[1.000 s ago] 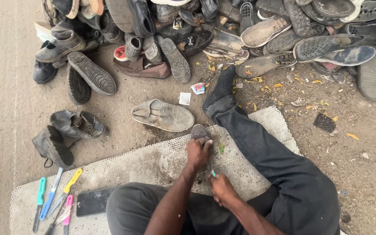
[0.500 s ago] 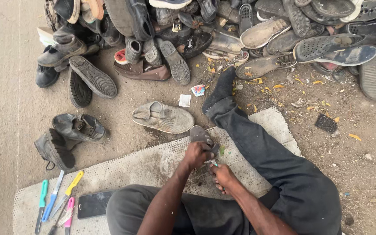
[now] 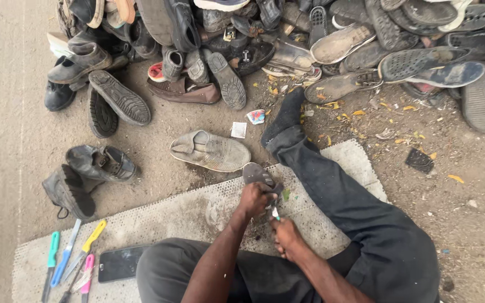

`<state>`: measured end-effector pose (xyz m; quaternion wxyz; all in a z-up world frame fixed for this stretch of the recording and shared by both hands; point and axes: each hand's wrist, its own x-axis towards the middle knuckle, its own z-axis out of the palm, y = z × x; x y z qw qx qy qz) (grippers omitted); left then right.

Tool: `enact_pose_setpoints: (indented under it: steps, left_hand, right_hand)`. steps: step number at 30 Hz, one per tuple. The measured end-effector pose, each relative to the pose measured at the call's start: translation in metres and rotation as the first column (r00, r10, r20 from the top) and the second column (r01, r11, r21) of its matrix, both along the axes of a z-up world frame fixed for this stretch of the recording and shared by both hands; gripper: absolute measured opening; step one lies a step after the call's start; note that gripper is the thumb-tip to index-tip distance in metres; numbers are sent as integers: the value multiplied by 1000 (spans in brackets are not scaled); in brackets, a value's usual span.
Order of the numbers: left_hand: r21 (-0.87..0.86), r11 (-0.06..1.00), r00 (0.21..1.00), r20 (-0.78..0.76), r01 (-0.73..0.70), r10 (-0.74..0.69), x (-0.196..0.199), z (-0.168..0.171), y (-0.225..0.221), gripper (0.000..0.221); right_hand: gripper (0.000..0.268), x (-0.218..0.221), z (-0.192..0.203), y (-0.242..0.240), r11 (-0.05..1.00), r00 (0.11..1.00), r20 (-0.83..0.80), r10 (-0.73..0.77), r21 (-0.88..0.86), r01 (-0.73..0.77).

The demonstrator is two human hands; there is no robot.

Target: The person trims and scrapes the edges of several old shoes and soles using a small knife while sitting on the ground next to a pile of footwear.

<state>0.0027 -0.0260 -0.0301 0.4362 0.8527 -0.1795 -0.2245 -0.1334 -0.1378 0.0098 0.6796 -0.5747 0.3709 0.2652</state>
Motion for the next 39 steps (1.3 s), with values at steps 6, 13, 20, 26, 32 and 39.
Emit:
enact_pose_setpoints:
  steps: [6, 13, 20, 26, 32, 39]
  left_hand:
    - [-52, 991, 983, 131, -123, 129, -4, 2, -3, 21]
    - [56, 991, 976, -178, -118, 127, 0, 10, -8, 16]
    - [-118, 963, 969, -71, -242, 235, -10, 6, -9, 25]
    - [-61, 972, 974, -12, -227, 227, -4, -2, -12, 25]
    - [55, 943, 941, -61, -329, 332, -4, -17, -25, 27]
    - [128, 874, 884, 55, -468, 465, 8, -32, -36, 35]
  right_hand:
    - [28, -22, -1, 11, 1000, 1000, 4, -10, -13, 10]
    - [35, 4, -5, 12, 995, 998, 60, 0, -96, 6]
    - [32, -14, -33, 16, 965, 999, 21, 43, -258, -37]
    - [30, -21, -59, 19, 892, 981, 144, 133, -449, -55]
    - [35, -17, -47, 11, 971, 997, 56, 49, -236, -34]
    - [38, -13, 21, 28, 954, 989, 57, 137, -277, -116]
